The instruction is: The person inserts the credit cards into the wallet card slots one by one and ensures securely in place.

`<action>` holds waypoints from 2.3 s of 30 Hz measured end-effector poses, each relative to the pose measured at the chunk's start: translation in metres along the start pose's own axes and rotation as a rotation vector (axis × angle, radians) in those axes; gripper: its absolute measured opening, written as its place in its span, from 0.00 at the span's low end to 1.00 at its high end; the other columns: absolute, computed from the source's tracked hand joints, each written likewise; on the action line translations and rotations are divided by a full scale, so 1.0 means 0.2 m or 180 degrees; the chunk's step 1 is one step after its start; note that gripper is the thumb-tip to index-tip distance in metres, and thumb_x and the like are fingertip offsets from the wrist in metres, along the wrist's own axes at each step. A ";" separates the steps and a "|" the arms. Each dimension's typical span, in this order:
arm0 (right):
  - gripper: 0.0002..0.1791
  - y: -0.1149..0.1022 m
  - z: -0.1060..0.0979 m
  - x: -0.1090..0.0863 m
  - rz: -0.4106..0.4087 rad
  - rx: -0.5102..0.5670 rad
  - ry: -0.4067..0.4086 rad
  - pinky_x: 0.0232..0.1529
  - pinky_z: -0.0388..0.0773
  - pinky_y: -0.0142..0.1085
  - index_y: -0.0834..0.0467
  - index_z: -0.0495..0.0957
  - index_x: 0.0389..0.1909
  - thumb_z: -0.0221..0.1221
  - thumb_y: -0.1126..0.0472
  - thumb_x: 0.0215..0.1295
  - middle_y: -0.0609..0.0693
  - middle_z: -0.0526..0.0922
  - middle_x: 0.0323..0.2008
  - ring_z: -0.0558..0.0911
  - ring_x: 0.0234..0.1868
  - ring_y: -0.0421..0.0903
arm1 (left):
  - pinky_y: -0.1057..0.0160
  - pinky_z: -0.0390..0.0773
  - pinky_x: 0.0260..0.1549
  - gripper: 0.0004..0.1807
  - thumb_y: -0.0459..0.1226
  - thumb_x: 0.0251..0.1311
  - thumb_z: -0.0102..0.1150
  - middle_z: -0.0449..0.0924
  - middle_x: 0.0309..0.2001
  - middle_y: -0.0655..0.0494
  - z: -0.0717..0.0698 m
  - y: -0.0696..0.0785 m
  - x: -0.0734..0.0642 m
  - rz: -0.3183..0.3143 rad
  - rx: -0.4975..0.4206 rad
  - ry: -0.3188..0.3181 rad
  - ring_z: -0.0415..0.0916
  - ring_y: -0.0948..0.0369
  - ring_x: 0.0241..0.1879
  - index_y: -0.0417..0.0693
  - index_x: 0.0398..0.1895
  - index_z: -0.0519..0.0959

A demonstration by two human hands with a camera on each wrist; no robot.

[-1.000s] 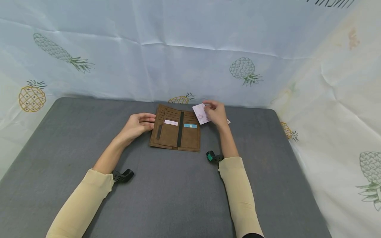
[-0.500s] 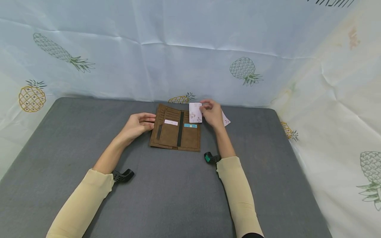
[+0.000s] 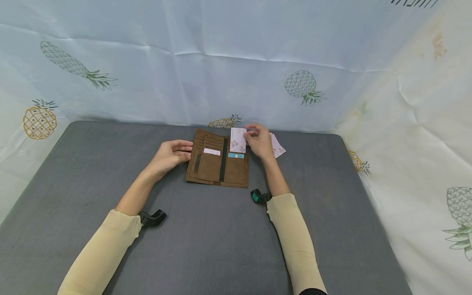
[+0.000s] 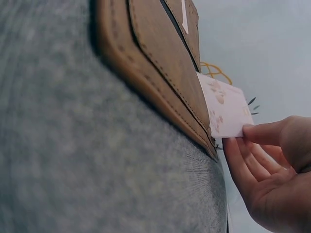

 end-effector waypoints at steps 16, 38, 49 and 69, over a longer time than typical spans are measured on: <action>0.18 0.03 0.01 -0.01 0.0163 -0.0266 -0.0366 0.42 0.91 0.30 0.68 0.78 0.65 0.62 0.71 0.77 0.72 0.88 0.51 0.89 0.40 0.47 | 0.71 0.85 0.49 0.26 0.24 0.73 0.58 0.80 0.67 0.33 0.01 0.00 0.00 0.0009 0.0002 0.0005 0.84 0.45 0.60 0.35 0.73 0.75; 0.16 0.01 0.03 -0.02 0.0131 -0.0665 -0.0704 0.41 0.78 0.29 0.68 0.84 0.59 0.65 0.68 0.75 0.66 0.89 0.48 0.85 0.44 0.48 | 0.71 0.85 0.49 0.26 0.24 0.72 0.57 0.80 0.66 0.33 0.00 0.00 0.00 -0.0011 0.0023 0.0006 0.84 0.42 0.62 0.35 0.73 0.75; 0.13 -0.02 0.02 -0.04 0.0157 -0.0938 -0.0764 0.41 0.78 0.33 0.68 0.87 0.52 0.66 0.65 0.72 0.65 0.90 0.46 0.86 0.44 0.52 | 0.72 0.85 0.49 0.26 0.24 0.73 0.57 0.80 0.67 0.33 0.00 0.00 0.00 -0.0002 0.0033 0.0007 0.84 0.42 0.62 0.35 0.73 0.75; 0.08 -0.03 0.01 -0.05 -0.0051 -0.1080 -0.1100 0.38 0.78 0.34 0.63 0.91 0.45 0.69 0.64 0.72 0.60 0.92 0.40 0.84 0.37 0.46 | 0.69 0.86 0.51 0.26 0.24 0.72 0.58 0.80 0.67 0.33 0.00 0.00 0.00 -0.0012 0.0038 0.0012 0.83 0.41 0.63 0.35 0.73 0.75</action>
Point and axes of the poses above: each hand's wrist, its own x-axis towards the middle knuckle, its own z-axis out of the palm, y = z × x, the point moved 7 cm from there along x, towards the middle knuckle
